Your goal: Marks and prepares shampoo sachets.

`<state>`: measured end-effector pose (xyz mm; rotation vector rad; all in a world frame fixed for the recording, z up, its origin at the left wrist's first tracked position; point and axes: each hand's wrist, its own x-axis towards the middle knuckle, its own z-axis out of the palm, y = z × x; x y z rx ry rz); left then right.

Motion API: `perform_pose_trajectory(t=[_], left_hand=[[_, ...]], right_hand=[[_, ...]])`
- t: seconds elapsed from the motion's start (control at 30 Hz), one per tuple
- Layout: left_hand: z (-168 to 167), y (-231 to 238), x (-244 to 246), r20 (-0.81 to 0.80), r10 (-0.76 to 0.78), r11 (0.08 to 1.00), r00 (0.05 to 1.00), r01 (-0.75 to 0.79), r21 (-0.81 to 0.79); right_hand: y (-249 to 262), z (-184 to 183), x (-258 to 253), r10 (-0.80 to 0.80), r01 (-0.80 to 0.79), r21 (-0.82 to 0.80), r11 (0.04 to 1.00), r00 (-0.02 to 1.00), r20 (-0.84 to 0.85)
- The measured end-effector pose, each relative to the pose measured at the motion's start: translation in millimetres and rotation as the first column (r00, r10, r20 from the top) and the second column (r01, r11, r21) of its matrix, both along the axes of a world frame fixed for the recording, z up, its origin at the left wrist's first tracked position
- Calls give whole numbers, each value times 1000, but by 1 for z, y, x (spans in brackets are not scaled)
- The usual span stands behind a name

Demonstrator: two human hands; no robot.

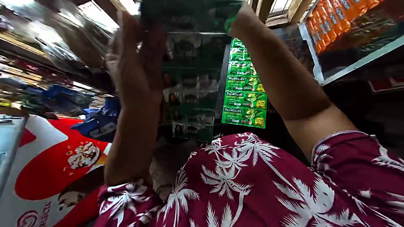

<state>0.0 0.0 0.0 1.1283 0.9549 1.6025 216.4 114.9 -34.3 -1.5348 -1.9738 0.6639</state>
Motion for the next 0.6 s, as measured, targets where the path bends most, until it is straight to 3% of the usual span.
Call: perform_pose_trajectory(t=[0.07,0.17,0.23,0.3,0.4,0.47,0.53,0.6], left_hand=[[-30,35,4,12,21,990,1000,-20,-143],[-80,70,0,-13,-35,937,999,28,-347],[-99,68,-6,-92,-92,906,991,45,-420],[-110,48,-19,-261,-177,917,949,62,-395],[-130,1,-51,-601,-195,971,775,67,-228],[-146,-41,-72,-831,-89,987,549,-62,-147],[-162,-81,-84,-945,-77,951,318,-260,-165],[-178,-108,-87,-943,-215,852,254,-424,-308]], right_hand=[[16,-23,13,-127,127,-4,992,990,-63],[20,-45,34,-176,185,31,982,965,-193],[6,-46,43,-171,184,36,982,958,-228],[-11,-47,50,-162,180,47,982,952,-260],[-44,-44,61,-141,170,78,982,947,-290],[-61,-50,73,-103,145,100,984,935,-339],[-72,-60,87,-56,111,118,987,916,-398],[-83,-67,94,-19,89,136,987,894,-448]])
